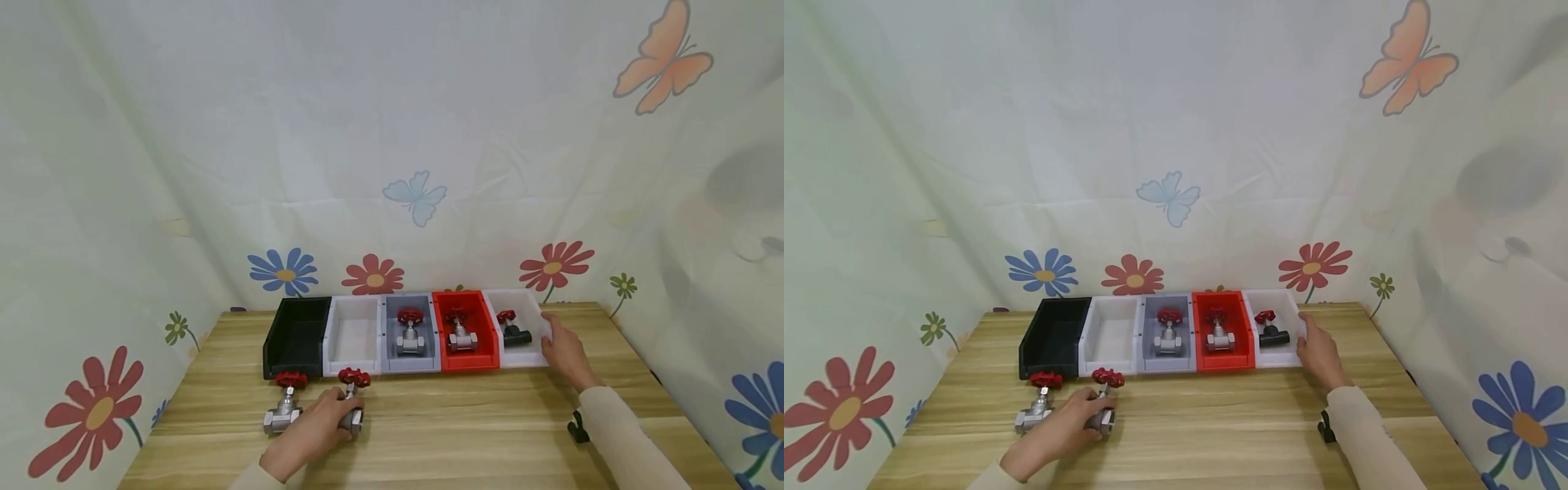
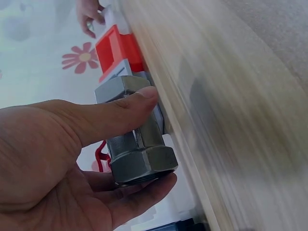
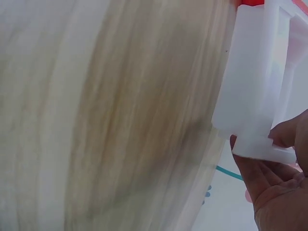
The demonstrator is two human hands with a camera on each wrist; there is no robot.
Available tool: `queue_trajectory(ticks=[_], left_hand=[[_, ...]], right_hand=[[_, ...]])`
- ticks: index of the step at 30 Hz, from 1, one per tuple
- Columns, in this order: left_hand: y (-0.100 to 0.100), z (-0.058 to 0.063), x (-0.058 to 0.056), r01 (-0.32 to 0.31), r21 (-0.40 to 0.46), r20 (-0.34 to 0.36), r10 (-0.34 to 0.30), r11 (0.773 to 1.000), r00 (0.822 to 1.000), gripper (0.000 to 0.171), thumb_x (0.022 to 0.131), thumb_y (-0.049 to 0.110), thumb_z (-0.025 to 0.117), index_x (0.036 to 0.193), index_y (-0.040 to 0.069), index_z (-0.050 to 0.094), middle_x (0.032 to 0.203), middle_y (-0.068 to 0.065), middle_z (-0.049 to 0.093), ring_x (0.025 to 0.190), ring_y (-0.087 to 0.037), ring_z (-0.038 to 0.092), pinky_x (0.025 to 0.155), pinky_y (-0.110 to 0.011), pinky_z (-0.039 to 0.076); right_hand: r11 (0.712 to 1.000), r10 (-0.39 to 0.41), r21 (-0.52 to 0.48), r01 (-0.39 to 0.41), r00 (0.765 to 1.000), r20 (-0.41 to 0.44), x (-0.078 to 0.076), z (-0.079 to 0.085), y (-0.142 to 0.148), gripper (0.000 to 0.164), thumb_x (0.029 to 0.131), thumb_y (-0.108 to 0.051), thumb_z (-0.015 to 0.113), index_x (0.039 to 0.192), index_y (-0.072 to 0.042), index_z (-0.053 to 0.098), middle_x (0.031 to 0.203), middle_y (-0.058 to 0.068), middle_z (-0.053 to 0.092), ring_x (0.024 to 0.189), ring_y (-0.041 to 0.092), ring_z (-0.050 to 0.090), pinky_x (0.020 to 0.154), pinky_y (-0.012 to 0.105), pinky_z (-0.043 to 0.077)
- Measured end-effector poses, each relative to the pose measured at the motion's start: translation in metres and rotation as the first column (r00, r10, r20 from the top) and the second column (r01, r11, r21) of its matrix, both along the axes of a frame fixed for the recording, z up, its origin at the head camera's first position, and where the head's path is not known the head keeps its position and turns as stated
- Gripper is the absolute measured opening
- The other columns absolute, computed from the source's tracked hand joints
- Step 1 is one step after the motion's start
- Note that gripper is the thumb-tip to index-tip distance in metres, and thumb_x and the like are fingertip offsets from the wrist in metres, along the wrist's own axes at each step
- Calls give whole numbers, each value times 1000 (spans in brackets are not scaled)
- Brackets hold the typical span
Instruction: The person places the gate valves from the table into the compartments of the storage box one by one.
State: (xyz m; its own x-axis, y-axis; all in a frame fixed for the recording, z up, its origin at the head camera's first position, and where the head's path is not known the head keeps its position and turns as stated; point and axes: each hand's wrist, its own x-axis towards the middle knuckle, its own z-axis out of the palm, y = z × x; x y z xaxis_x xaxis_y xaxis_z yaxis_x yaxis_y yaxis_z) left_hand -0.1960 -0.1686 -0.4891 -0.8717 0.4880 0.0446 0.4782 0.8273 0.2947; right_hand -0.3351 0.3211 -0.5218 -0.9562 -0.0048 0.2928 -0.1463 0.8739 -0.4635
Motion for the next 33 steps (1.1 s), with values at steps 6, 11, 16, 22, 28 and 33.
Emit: queue_trajectory(ticks=[6,11,16,22,28,33], left_hand=[[0,2,-2,-8,23,21,7,1000,1000,48,78,15,81,123,18,65,107,-9,57,96,-20,56,79,-41,52],[0,6,-4,-19,37,51,17,999,999,46,80,14,79,123,20,64,108,-9,58,97,-20,56,79,-42,52],[0,9,-7,-26,36,62,24,999,998,47,80,14,80,123,23,64,111,-10,58,99,-21,57,80,-43,53],[1,16,-10,-51,42,75,48,998,996,47,79,12,80,123,21,65,123,-17,58,110,-30,57,88,-51,53],[5,24,-14,-73,3,45,73,997,996,47,80,12,80,123,21,65,106,-7,58,93,-18,54,74,-40,54],[5,31,-20,-78,6,35,78,997,996,45,80,11,79,122,20,66,104,-6,59,93,-17,54,76,-39,53]], right_hand=[[999,-15,-34,16,999,37,-1,5,-3,52,92,-4,51,142,7,40,111,42,61,90,48,63,78,59,48],[999,-14,-41,14,1000,22,-1,10,-3,51,91,-6,50,141,6,43,113,40,61,92,50,63,80,60,48],[999,-10,-42,11,1000,17,2,9,0,52,90,-5,51,140,7,45,112,36,63,92,46,63,79,58,49],[998,-14,-62,15,1000,20,4,7,3,52,90,-7,53,139,6,46,111,34,65,86,40,64,73,53,50],[999,-15,-50,16,1000,21,4,6,5,51,90,-8,54,138,5,46,111,33,65,79,35,62,68,49,49],[999,-18,-42,18,1000,8,5,4,5,50,90,-8,54,138,5,47,107,32,65,76,33,60,66,46,48]])
